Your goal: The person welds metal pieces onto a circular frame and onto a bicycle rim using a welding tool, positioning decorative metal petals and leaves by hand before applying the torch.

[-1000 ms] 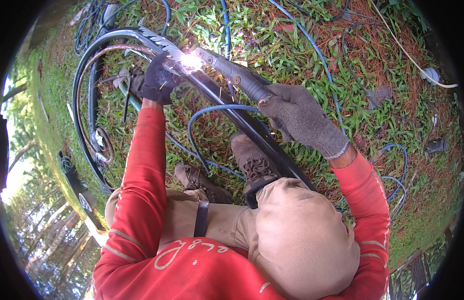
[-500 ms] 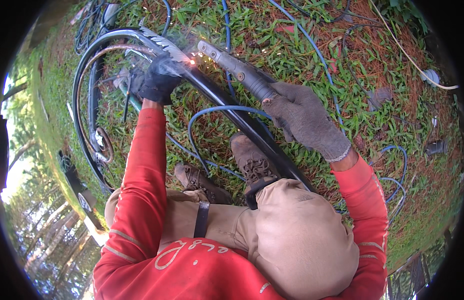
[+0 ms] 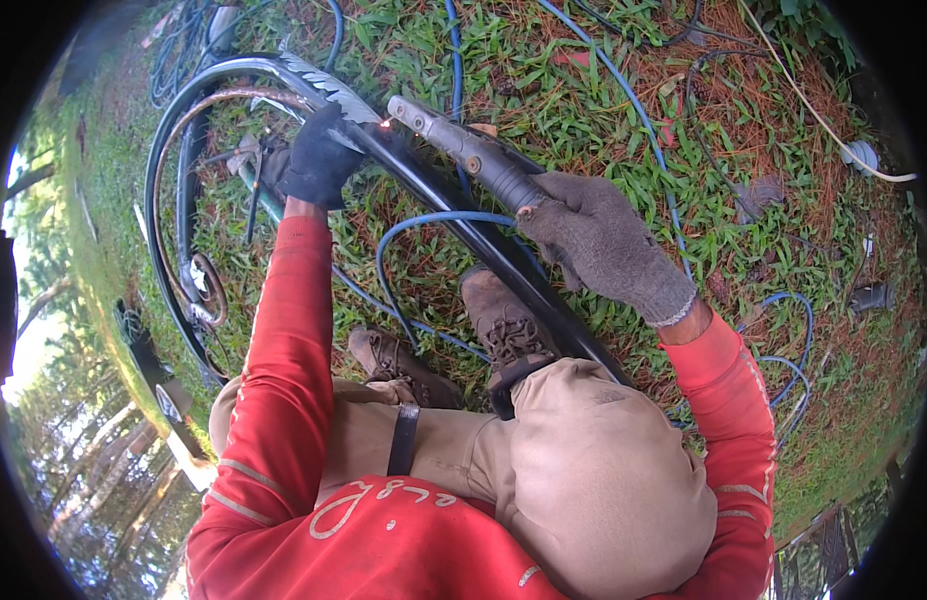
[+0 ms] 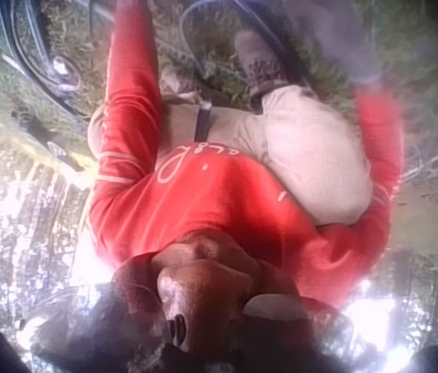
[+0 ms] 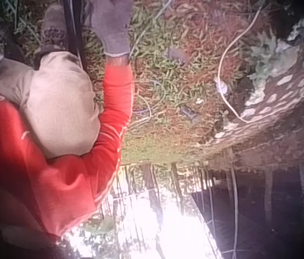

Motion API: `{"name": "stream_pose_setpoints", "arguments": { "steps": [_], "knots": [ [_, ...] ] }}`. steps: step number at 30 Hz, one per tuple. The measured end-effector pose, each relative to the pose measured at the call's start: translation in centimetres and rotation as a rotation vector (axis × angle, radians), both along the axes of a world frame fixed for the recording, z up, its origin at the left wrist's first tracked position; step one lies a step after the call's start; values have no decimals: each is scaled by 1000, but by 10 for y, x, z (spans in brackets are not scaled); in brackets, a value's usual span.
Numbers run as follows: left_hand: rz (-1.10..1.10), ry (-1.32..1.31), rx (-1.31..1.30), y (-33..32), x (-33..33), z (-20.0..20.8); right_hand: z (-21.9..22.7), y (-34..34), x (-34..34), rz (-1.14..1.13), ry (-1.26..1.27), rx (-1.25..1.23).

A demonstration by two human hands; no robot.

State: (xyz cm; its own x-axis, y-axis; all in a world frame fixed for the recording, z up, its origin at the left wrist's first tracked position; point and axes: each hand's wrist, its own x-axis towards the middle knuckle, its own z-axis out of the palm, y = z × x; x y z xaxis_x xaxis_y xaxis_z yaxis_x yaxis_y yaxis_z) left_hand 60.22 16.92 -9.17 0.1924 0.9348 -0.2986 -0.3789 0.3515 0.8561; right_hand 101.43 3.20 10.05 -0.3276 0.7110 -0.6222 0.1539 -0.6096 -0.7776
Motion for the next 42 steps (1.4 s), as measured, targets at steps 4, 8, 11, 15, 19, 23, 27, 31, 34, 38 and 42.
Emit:
{"name": "stream_pose_setpoints", "arguments": {
  "steps": [4, 8, 11, 15, 19, 23, 27, 31, 34, 38, 42],
  "knots": [
    [-22, 166, 23, 7, -12, -4, -5, -1, 0, -4, 5, 2],
    [21, 335, 212, 12, -27, -23, -3, 3, -5, 26, 13, 12],
    [75, -258, -372, -1, 22, 19, -6, -4, 6, -14, -17, -21],
    [116, -330, -355, 14, -10, 8, -1, 2, -5, 13, 8, 21],
    [60, -324, -347, 12, -2, 5, -6, 1, -2, 16, 6, 17],
    [-256, 688, 385, 15, -15, -15, -6, 2, -3, 8, 17, 6],
    [-483, 1149, 729, 23, -31, -31, -5, 2, -5, 2, 15, 6],
    [-412, 1202, 663, 23, -27, -39, -4, -2, -5, -76, -9, -34],
    [-105, 914, 422, 14, -38, -55, -2, -2, -1, -162, 61, -30],
    [-291, 932, 593, 18, -28, -49, -7, -4, 2, -100, 13, -27],
    [-385, 1130, 535, 14, -24, -25, 2, 0, -7, -55, 24, -28]
  ]
}}
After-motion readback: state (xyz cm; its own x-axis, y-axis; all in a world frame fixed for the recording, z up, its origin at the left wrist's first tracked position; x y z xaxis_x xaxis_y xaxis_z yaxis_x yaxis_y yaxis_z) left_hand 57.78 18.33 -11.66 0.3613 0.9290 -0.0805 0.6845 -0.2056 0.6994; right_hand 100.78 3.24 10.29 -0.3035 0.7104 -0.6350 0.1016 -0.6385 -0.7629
